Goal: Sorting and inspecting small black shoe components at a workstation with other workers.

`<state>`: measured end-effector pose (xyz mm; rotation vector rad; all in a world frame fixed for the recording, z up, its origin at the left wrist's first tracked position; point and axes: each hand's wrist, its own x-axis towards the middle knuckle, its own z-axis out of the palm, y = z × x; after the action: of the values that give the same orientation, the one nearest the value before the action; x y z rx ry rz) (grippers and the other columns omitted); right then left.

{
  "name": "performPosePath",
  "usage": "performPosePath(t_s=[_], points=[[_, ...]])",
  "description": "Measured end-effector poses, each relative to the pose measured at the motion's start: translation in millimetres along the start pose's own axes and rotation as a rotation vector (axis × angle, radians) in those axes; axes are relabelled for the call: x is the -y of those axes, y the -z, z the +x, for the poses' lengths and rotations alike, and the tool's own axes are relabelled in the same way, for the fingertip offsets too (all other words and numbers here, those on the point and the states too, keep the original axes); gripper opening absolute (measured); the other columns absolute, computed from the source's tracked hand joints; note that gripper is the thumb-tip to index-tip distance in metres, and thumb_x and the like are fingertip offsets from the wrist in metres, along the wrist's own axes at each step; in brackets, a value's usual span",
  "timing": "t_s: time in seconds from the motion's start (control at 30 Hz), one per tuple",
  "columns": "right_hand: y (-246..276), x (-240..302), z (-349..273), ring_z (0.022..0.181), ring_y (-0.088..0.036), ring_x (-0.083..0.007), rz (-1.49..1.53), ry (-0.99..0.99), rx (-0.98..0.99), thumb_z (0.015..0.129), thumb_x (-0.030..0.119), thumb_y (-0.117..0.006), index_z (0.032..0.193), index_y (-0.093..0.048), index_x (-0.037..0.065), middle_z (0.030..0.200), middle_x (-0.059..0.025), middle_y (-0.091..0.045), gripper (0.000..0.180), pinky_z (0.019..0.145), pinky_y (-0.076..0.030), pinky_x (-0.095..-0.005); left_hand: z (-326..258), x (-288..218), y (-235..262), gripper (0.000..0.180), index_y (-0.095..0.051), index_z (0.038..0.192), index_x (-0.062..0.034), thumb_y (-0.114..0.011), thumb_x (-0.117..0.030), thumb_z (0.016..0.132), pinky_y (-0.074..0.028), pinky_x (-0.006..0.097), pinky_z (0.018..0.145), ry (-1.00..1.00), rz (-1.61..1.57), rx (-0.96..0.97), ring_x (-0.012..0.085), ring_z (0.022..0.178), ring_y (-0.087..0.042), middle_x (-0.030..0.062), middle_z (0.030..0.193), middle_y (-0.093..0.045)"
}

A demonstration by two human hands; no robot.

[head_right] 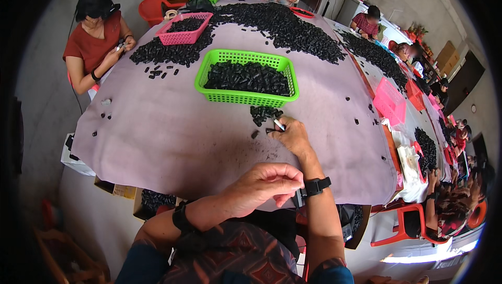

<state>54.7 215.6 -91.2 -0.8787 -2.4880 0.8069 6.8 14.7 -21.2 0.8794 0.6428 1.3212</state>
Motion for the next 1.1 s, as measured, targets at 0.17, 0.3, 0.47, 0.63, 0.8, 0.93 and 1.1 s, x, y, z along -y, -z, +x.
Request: performPosePath(t_s=[0.17, 0.3, 0.47, 0.63, 0.8, 0.93, 1.1], points=[[-5, -1, -1, 0.055, -0.049, -0.0177, 0.105, 0.006, -0.071, 0.062, 0.011, -0.073, 0.071, -0.054, 0.003, 0.060, -0.0083, -0.053, 0.023, 0.055, -0.043, -0.0318, 0, 0, 1, 0.014, -0.056, 0.094, 0.0008, -0.054, -0.011, 0.087, -0.036, 0.019, 0.052, -0.021, -0.010, -0.044, 0.0057, 0.057, -0.045, -0.0002, 0.068, -0.051], [-5, 1, 1, 0.059, -0.053, -0.0204, 0.178, 0.049, -0.048, 0.063, 0.009, -0.071, 0.075, -0.057, 0.002, 0.067, -0.0096, -0.055, 0.020, 0.058, -0.044, -0.0329, 0, -1, -3, 0.014, -0.057, 0.093, 0.0007, -0.055, -0.011, 0.087, -0.036, 0.019, 0.052, 0.046, 0.015, 0.010, 0.0050, 0.057, -0.045, -0.0011, 0.068, -0.050], [-4, 8, 2, 0.073, -0.057, -0.0282, -0.052, 0.088, -0.045, 0.065, 0.006, -0.067, 0.080, -0.058, 0.001, 0.083, -0.0129, -0.057, 0.018, 0.065, -0.044, -0.0352, 1, 6, -4, 0.012, -0.057, 0.093, 0.0003, -0.054, -0.010, 0.087, -0.034, 0.018, 0.052, 0.041, 0.038, 0.065, 0.0040, 0.057, -0.044, -0.0013, 0.067, -0.049], [-5, 4, 3, 0.067, -0.057, -0.0282, -0.031, 0.087, -0.017, 0.064, 0.009, -0.066, 0.075, -0.059, 0.001, 0.074, -0.0145, -0.058, 0.016, 0.063, -0.045, -0.0358, 1, 4, -4, 0.012, -0.057, 0.093, 0.0004, -0.054, -0.010, 0.087, -0.035, 0.018, 0.052, 0.040, 0.063, 0.070, 0.0041, 0.057, -0.044, -0.0011, 0.068, -0.050], [-7, 16, -3, 0.055, -0.055, -0.0305, -0.038, -0.061, -0.032, 0.063, 0.012, -0.065, 0.070, -0.059, 0.001, 0.059, -0.0163, -0.056, 0.015, 0.057, -0.045, -0.0356, 0, 2, 0, 0.012, -0.057, 0.094, -0.0006, -0.054, -0.010, 0.087, -0.038, 0.018, 0.054, 0.008, 0.035, -0.030, 0.0047, 0.059, -0.046, -0.0008, 0.073, -0.051], [-2, 17, -7, 0.049, -0.049, -0.0170, 0.093, -0.043, -0.142, 0.065, 0.010, -0.063, 0.067, -0.056, 0.001, 0.053, -0.0090, -0.052, 0.011, 0.051, -0.041, -0.0297, 1, 0, 2, 0.013, -0.057, 0.096, -0.0024, -0.055, -0.011, 0.086, -0.040, 0.019, 0.056, -0.035, 0.042, -0.073, 0.0050, 0.062, -0.047, -0.0002, 0.077, -0.052], [13, 42, -18, 0.049, -0.029, -0.0006, 0.778, -0.033, -0.151, 0.070, 0.000, -0.055, 0.070, -0.050, 0.010, 0.061, 0.0087, -0.042, 0.011, 0.042, -0.022, -0.0192, 3, -4, 18, 0.014, -0.057, 0.097, -0.0045, -0.056, -0.013, 0.086, -0.041, 0.020, 0.059, -0.166, 0.025, -0.233, 0.0048, 0.069, -0.049, -0.0013, 0.081, -0.053]])
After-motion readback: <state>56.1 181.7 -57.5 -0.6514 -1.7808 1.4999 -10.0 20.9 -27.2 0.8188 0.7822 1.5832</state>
